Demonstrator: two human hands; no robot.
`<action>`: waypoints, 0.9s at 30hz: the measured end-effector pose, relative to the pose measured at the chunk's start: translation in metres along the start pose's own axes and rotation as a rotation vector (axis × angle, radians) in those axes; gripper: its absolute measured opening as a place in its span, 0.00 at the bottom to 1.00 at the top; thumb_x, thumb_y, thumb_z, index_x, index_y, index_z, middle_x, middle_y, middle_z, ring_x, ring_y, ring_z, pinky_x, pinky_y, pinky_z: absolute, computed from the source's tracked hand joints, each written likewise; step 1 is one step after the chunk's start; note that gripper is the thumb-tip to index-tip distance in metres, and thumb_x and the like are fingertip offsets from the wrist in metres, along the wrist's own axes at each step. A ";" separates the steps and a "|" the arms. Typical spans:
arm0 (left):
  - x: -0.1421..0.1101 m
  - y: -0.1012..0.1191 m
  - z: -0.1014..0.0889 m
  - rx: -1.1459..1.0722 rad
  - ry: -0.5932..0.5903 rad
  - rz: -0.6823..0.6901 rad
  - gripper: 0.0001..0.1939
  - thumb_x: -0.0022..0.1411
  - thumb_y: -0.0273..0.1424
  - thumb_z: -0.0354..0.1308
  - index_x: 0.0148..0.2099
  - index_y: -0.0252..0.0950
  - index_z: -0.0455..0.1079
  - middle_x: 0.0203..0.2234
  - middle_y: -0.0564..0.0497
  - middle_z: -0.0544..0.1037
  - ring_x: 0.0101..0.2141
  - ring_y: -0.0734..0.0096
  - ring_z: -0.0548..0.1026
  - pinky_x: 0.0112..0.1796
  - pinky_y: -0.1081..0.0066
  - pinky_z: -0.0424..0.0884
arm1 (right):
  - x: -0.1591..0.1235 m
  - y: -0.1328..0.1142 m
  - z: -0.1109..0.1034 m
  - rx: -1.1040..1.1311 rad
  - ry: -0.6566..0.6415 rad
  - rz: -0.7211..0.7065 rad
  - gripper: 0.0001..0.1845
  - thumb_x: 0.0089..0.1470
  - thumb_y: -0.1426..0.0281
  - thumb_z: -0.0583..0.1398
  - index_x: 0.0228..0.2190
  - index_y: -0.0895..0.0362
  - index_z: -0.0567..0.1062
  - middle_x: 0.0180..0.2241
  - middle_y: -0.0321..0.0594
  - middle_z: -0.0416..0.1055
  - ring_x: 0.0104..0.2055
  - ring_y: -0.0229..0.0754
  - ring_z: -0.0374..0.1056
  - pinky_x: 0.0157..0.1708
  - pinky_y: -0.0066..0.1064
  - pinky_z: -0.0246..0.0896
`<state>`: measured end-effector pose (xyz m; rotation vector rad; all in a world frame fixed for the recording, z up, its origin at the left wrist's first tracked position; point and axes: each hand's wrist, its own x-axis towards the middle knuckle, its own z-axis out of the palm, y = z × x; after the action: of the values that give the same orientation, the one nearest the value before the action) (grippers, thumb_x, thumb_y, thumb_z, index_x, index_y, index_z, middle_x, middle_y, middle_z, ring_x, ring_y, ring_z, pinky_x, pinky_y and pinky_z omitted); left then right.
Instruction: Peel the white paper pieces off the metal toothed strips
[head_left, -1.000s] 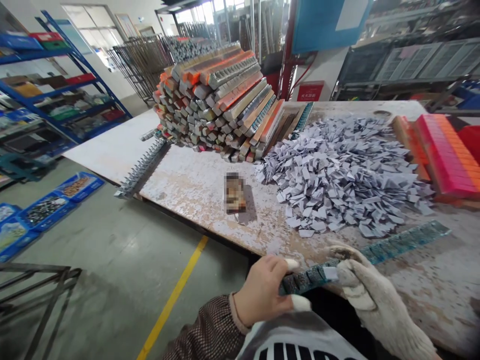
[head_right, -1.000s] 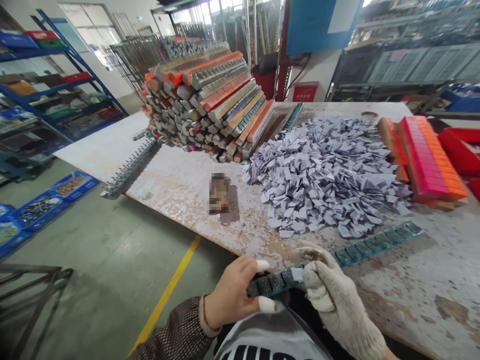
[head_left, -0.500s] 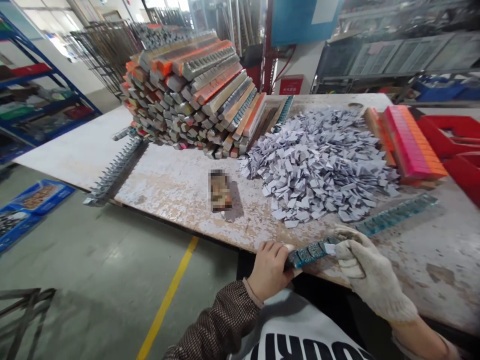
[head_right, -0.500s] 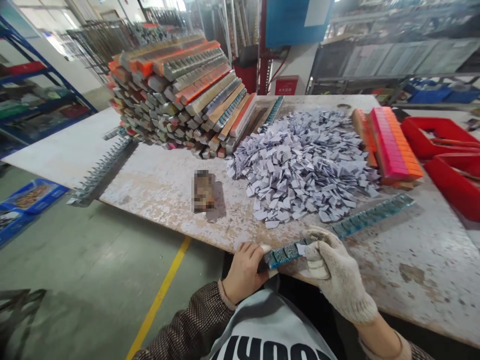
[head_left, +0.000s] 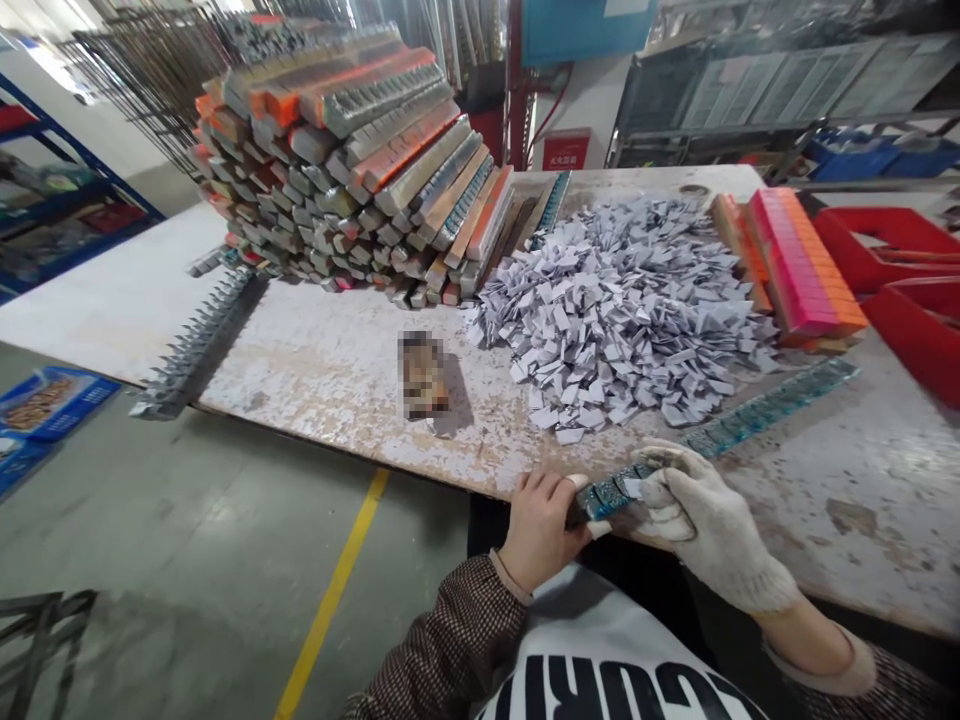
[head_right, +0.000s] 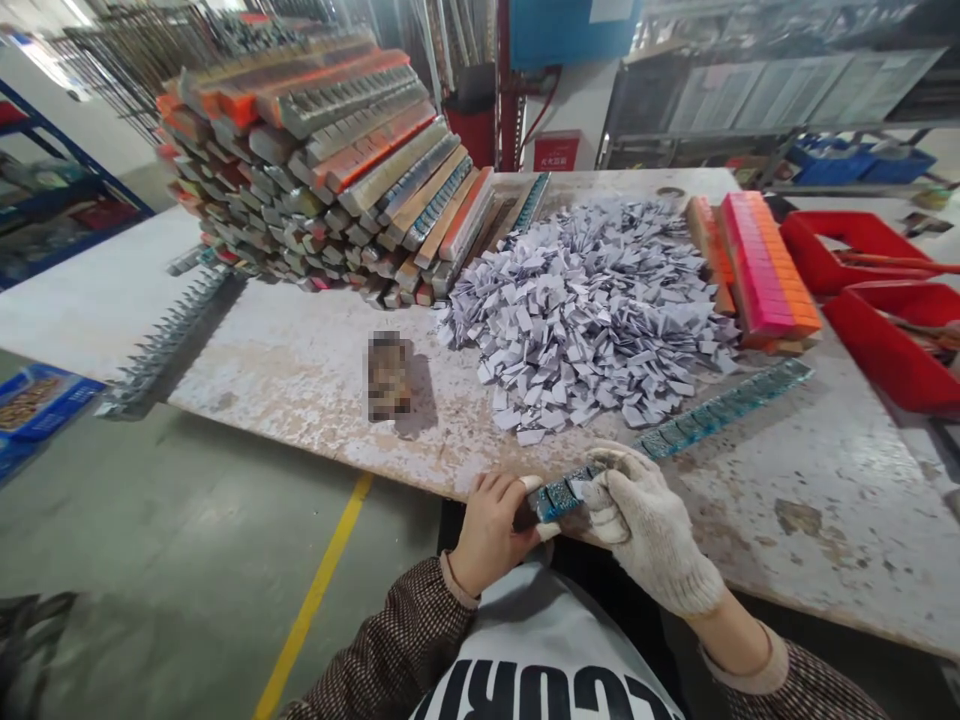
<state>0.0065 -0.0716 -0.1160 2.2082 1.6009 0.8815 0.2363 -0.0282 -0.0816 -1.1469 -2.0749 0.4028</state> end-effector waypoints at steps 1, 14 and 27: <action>0.001 0.000 0.000 0.004 0.000 -0.003 0.26 0.60 0.46 0.72 0.54 0.37 0.73 0.40 0.47 0.80 0.42 0.54 0.76 0.44 0.57 0.70 | 0.001 -0.001 0.000 -0.014 -0.002 -0.022 0.06 0.58 0.67 0.63 0.31 0.51 0.72 0.54 0.50 0.73 0.57 0.57 0.71 0.50 0.50 0.76; 0.004 0.001 0.002 0.054 0.050 0.010 0.21 0.58 0.38 0.73 0.49 0.36 0.73 0.36 0.48 0.78 0.40 0.56 0.75 0.42 0.58 0.69 | 0.012 -0.024 0.018 -0.273 0.023 -0.248 0.05 0.63 0.74 0.59 0.34 0.54 0.71 0.46 0.49 0.74 0.56 0.55 0.70 0.56 0.51 0.70; 0.003 0.000 0.002 0.062 0.043 0.010 0.24 0.52 0.30 0.73 0.50 0.38 0.72 0.37 0.49 0.78 0.39 0.56 0.73 0.42 0.58 0.68 | 0.036 -0.044 0.024 -0.404 -0.177 -0.253 0.10 0.60 0.76 0.56 0.32 0.59 0.77 0.38 0.50 0.74 0.49 0.55 0.70 0.61 0.51 0.61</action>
<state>0.0087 -0.0687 -0.1165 2.2550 1.6595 0.8992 0.1800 -0.0211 -0.0571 -1.0804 -2.4966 -0.0437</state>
